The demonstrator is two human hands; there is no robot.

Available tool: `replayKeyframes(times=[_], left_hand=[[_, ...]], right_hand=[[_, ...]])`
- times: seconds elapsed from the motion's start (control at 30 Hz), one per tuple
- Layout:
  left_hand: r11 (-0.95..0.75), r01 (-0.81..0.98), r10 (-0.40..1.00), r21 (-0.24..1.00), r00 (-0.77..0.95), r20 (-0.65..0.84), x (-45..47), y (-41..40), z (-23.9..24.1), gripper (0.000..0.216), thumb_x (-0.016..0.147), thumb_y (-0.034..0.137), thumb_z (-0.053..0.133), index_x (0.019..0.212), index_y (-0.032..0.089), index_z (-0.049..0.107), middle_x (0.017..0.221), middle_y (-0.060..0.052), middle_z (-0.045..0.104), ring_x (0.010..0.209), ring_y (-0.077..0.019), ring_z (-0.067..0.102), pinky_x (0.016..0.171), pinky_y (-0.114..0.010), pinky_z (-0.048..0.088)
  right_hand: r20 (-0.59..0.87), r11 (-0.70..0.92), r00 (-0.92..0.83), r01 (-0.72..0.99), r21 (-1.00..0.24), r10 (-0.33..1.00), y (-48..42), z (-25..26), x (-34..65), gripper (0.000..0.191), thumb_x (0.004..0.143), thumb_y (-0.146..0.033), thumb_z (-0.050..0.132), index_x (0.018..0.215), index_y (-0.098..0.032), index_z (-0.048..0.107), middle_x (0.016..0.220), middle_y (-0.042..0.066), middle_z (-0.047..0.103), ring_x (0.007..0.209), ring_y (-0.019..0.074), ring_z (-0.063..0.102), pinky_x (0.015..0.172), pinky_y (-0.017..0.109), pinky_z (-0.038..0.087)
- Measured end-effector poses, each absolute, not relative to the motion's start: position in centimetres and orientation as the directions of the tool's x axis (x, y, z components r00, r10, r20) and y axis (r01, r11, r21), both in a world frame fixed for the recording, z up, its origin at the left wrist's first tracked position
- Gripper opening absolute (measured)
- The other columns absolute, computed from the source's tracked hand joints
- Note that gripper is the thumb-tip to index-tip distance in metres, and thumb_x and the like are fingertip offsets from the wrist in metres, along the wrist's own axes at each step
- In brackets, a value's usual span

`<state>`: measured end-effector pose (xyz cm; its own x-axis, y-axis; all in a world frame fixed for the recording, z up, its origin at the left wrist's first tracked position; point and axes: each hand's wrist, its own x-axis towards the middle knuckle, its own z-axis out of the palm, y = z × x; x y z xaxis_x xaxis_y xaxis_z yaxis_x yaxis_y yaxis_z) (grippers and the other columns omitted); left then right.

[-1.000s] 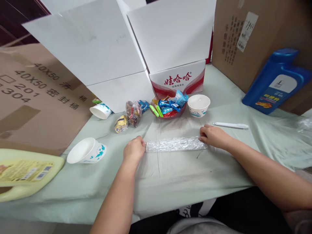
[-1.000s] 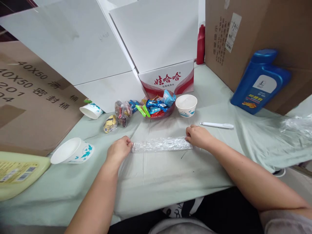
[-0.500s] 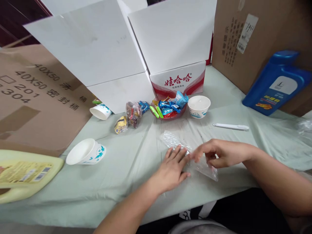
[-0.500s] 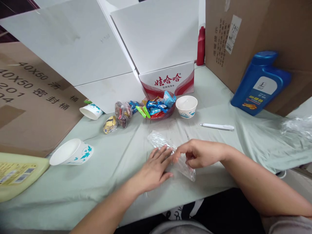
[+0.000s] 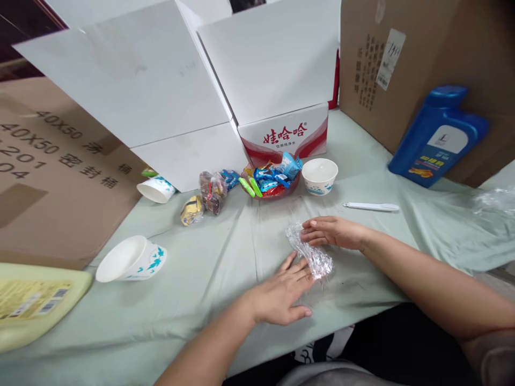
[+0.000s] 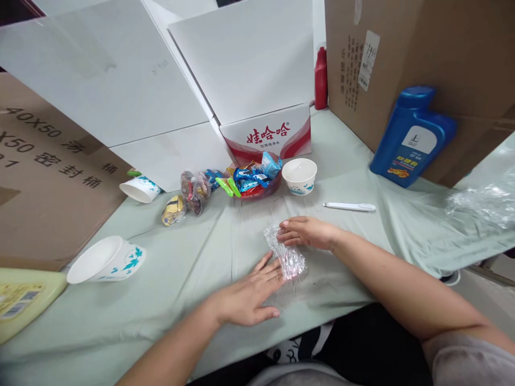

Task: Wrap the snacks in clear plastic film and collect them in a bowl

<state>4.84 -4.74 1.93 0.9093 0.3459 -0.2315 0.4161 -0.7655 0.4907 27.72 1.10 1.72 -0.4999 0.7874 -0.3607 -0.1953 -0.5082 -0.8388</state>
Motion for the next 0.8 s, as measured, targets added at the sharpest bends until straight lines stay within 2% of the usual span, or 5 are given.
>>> replayKeyframes(times=[0.2, 0.33, 0.47, 0.67, 0.8], left_hand=[[-0.712, 0.428, 0.484, 0.556, 0.874, -0.052, 4.5, -4.5, 1.2, 0.063, 0.085, 0.036, 0.064, 0.141, 0.019, 0.043, 0.152, -0.017, 0.035, 0.145, -0.0344, 0.021, 0.116, -0.057, 0.023], [-0.69, 0.431, 0.572, 0.582, 0.817, 0.072, 4.5, -4.2, 0.7, 0.042, 0.083, 0.035, 0.067, 0.121, 0.019, 0.061, 0.128, -0.013, 0.056, 0.132, -0.0311, 0.04, 0.108, -0.05, 0.037], [-0.74, 0.388, 0.505, 0.549, 0.86, 0.073, 4.5, -4.0, 0.6, 0.026, 0.086, 0.029, 0.063, 0.11, 0.022, 0.066, 0.12, -0.008, 0.064, 0.126, -0.0269, 0.049, 0.109, -0.048, 0.033], [-0.756, 0.349, 0.432, 0.554, 0.901, 0.022, 4.4, -3.7, 0.8, 0.02, 0.087, 0.019, 0.058, 0.104, 0.026, 0.067, 0.113, -0.002, 0.07, 0.126, -0.0212, 0.052, 0.115, -0.046, 0.023], [-0.772, 0.357, 0.429, 0.527, 0.903, 0.016, 4.4, -3.7, 0.7, 0.022, 0.086, 0.019, 0.059, 0.106, 0.025, 0.067, 0.11, -0.002, 0.071, 0.126, -0.0217, 0.053, 0.115, -0.047, 0.023]], right_hand=[[-0.231, -0.318, -0.424, -0.146, -0.937, 0.876, 1.4, 0.9, 27.4, 0.04, 0.064, -0.029, 0.083, 0.095, -0.018, 0.06, 0.094, 0.005, 0.068, 0.092, 0.018, 0.068, 0.077, 0.028, 0.055], [-0.077, -0.021, -0.316, 0.177, -0.984, 0.945, 1.5, 0.6, 27.7, 0.035, 0.062, -0.025, 0.078, 0.094, -0.017, 0.064, 0.077, 0.0, 0.064, 0.068, 0.0133, 0.06, 0.064, 0.027, 0.05], [0.109, 0.263, -0.352, 0.428, -0.864, 0.93, 1.3, 1.2, 28.4, 0.029, 0.07, -0.02, 0.068, 0.099, -0.018, 0.069, 0.079, 0.001, 0.066, 0.065, 0.0118, 0.055, 0.064, 0.026, 0.046], [0.206, 0.384, -0.387, 0.466, -0.797, 0.899, 1.2, 1.3, 27.8, 0.019, 0.08, -0.021, 0.062, 0.098, -0.018, 0.07, 0.083, 0.002, 0.067, 0.067, 0.0121, 0.055, 0.066, 0.026, 0.046], [0.252, 0.468, -0.41, 0.606, -0.643, 0.876, 1.4, -0.3, 26.3, 0.019, 0.081, -0.01, 0.059, 0.096, -0.016, 0.07, 0.089, 0.007, 0.069, 0.082, 0.0179, 0.061, 0.077, 0.03, 0.047]])
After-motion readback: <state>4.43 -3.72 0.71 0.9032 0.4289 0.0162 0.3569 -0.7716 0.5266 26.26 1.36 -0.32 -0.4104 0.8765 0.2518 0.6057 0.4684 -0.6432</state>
